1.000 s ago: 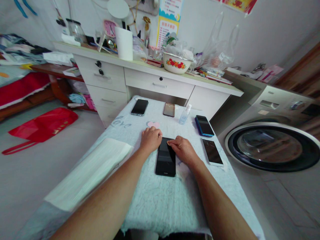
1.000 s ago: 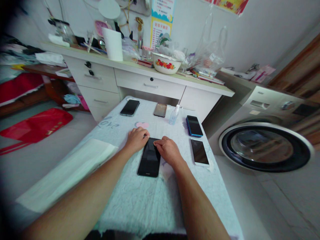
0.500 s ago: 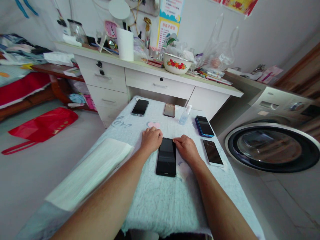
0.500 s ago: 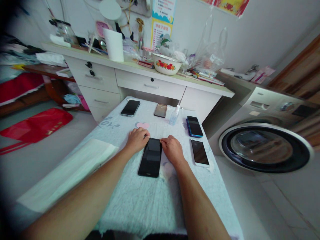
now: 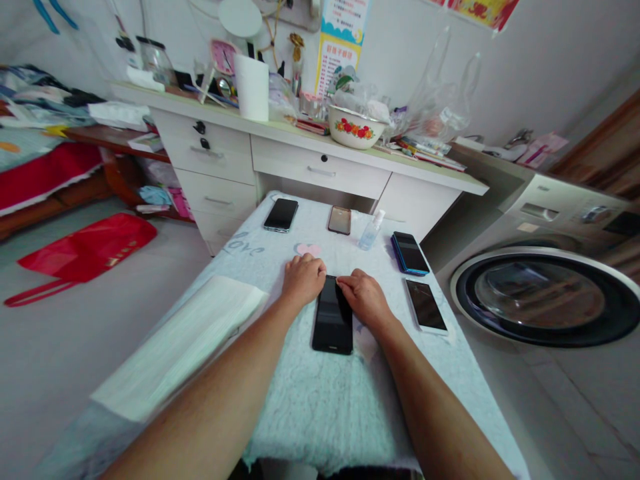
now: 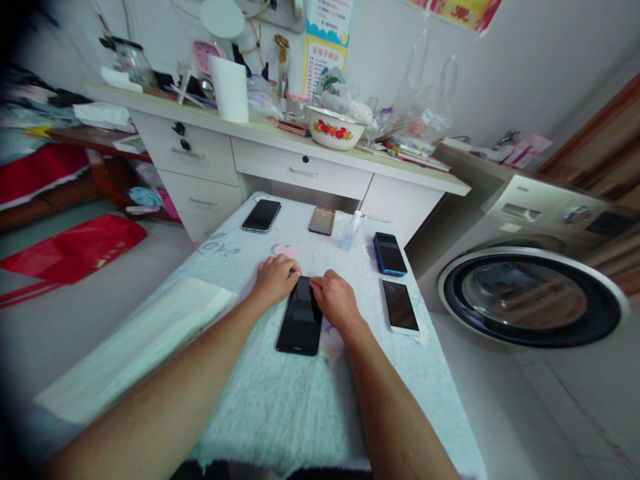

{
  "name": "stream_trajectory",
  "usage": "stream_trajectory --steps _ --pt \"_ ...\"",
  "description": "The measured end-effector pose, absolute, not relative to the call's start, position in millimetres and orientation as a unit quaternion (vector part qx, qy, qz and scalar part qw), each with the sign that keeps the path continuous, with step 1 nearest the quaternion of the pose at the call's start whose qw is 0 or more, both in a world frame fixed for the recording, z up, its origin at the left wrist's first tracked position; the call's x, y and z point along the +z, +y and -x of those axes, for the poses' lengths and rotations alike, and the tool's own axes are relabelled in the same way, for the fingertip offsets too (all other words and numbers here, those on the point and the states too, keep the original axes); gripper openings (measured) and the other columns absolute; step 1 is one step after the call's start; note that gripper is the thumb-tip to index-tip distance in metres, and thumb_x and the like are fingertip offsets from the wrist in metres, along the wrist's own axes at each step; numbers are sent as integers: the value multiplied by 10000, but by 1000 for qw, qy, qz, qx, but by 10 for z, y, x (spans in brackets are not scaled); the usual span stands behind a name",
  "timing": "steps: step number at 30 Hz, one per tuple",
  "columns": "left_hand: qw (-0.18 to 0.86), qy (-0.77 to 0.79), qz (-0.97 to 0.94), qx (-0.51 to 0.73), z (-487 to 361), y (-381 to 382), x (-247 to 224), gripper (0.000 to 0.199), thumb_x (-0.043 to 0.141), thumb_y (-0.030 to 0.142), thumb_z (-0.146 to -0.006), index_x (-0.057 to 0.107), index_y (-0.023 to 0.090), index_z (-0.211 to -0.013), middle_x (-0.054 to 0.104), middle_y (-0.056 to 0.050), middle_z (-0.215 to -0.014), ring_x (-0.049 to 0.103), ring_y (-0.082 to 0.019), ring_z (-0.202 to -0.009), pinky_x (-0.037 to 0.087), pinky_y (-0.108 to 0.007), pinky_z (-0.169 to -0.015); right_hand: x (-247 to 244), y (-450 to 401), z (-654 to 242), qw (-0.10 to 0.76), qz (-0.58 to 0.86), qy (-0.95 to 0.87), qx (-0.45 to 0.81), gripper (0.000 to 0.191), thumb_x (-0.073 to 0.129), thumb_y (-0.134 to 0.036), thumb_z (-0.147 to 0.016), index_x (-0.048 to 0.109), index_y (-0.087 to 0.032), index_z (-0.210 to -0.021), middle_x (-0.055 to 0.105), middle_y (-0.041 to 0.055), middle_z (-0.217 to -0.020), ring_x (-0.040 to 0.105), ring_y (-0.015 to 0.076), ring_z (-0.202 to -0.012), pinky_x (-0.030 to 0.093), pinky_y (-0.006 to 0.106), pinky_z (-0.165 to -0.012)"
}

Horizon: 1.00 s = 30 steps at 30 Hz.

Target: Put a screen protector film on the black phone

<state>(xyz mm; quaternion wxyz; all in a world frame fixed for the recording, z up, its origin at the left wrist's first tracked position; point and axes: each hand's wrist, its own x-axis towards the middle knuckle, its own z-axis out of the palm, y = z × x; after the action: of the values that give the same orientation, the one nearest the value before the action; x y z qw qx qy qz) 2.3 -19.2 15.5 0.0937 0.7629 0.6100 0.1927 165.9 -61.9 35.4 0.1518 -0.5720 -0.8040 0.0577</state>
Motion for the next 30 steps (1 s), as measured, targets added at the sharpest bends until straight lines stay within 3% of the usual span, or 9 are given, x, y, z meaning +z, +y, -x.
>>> stream_trajectory --steps 10,17,30 --pt "86 609 -763 198 -11 -179 150 204 452 274 -853 655 257 -868 607 -42 -1030 508 -238 -976 373 -372 -813 423 -724 -1546 148 473 -863 96 256 444 -271 -944 697 -231 -939 563 28 -806 533 127 -765 376 233 -716" --pt "88 609 -763 200 -10 -161 126 201 452 281 -855 650 255 -875 604 -40 -1026 509 -231 -973 371 -363 -812 436 -787 -1520 129 436 -885 102 249 464 -274 -937 699 -252 -1016 562 27 -821 521 122 -748 367 228 -693" --pt "99 601 -763 216 5 -134 87 172 477 243 -839 647 254 -861 614 -37 -1020 517 -241 -975 384 -372 -811 453 -696 -1585 94 558 -823 51 293 411 -323 -959 691 -267 -1027 559 23 -869 556 117 -785 367 217 -709"
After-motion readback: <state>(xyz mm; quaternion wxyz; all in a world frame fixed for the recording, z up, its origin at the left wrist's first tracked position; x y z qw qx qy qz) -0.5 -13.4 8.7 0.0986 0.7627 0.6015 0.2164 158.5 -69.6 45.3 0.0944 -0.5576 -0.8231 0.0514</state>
